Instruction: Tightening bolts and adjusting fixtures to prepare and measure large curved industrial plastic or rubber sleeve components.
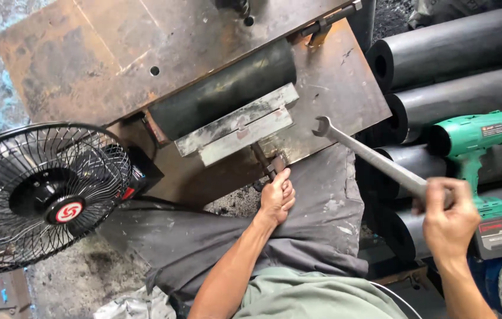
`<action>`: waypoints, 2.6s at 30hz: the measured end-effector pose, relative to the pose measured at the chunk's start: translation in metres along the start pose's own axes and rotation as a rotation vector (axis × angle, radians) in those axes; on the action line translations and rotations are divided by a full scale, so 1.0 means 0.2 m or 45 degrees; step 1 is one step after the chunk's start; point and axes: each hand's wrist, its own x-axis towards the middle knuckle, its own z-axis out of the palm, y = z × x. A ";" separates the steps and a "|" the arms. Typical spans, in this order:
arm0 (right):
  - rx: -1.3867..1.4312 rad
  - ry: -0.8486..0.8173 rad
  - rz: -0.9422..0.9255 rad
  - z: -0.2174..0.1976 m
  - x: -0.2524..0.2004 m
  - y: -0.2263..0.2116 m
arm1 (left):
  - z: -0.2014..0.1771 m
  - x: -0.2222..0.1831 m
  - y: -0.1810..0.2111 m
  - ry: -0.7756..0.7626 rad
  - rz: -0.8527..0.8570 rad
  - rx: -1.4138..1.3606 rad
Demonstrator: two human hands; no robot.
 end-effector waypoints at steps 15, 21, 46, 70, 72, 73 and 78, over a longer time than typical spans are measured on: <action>0.312 0.047 -0.154 0.03 0.05 0.15 | -0.11 -0.04 -0.01 -0.220 0.005 -0.212; 0.171 -0.069 -0.763 0.34 0.33 -0.22 | -0.17 -0.09 -0.04 -0.343 0.095 -0.182; 1.084 -0.254 0.373 0.25 0.20 0.40 | -0.21 -0.21 -0.01 -0.446 0.036 -0.443; 1.119 -0.250 0.597 0.42 0.39 0.56 | -0.21 -0.20 -0.01 -0.443 0.042 -0.484; 1.120 -0.262 0.613 0.45 0.38 0.56 | -0.21 -0.20 0.00 -0.438 0.050 -0.487; 1.119 -0.265 0.624 0.45 0.38 0.56 | -0.21 -0.20 0.00 -0.442 0.051 -0.489; 1.105 -0.321 0.690 0.53 0.38 0.59 | -0.26 -0.17 -0.05 -0.454 0.067 -0.492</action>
